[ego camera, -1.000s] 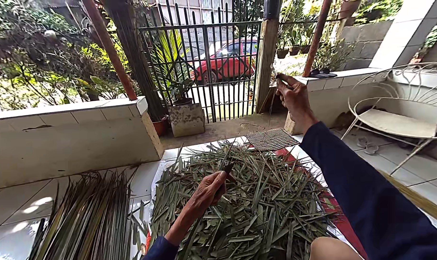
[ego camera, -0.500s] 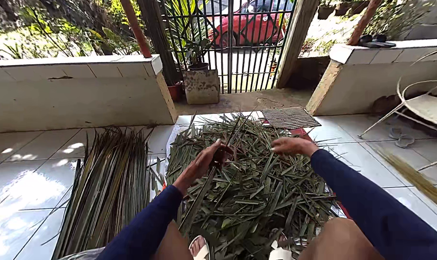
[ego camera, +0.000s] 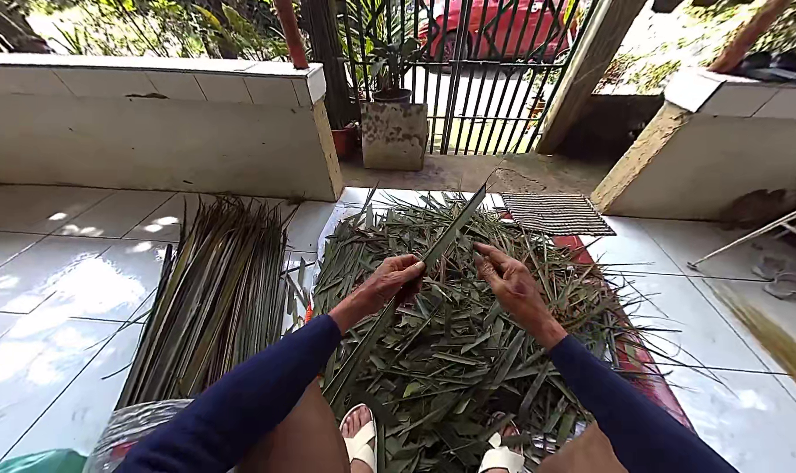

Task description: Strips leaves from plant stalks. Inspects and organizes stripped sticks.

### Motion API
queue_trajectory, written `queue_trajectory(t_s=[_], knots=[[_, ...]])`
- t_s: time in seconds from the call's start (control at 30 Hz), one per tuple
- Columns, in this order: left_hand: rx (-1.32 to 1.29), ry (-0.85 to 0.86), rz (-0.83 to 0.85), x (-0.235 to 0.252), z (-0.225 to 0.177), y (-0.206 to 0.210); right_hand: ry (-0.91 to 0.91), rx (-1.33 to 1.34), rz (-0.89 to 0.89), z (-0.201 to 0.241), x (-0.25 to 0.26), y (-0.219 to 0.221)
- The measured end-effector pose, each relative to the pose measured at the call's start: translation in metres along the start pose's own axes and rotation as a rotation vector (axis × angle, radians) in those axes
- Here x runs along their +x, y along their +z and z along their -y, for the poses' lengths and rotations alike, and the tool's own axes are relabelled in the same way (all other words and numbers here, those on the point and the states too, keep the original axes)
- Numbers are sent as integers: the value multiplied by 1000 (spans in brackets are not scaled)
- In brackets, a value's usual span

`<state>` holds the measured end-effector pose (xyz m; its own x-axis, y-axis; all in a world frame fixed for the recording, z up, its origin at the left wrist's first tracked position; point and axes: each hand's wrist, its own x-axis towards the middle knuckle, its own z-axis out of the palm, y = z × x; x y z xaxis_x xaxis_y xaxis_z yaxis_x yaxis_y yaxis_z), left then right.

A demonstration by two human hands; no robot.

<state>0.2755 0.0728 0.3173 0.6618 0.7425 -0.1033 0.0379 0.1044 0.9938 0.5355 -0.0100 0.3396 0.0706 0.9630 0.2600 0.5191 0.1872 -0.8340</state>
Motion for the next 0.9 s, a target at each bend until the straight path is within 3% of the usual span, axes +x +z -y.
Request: queue_trajectory(t_s=[0.33, 0.9], knots=[[-55, 203, -8, 20, -35, 36, -73, 60, 33, 17, 1, 15], [-200, 82, 100, 14, -46, 30, -104, -117, -176, 19, -3, 17]])
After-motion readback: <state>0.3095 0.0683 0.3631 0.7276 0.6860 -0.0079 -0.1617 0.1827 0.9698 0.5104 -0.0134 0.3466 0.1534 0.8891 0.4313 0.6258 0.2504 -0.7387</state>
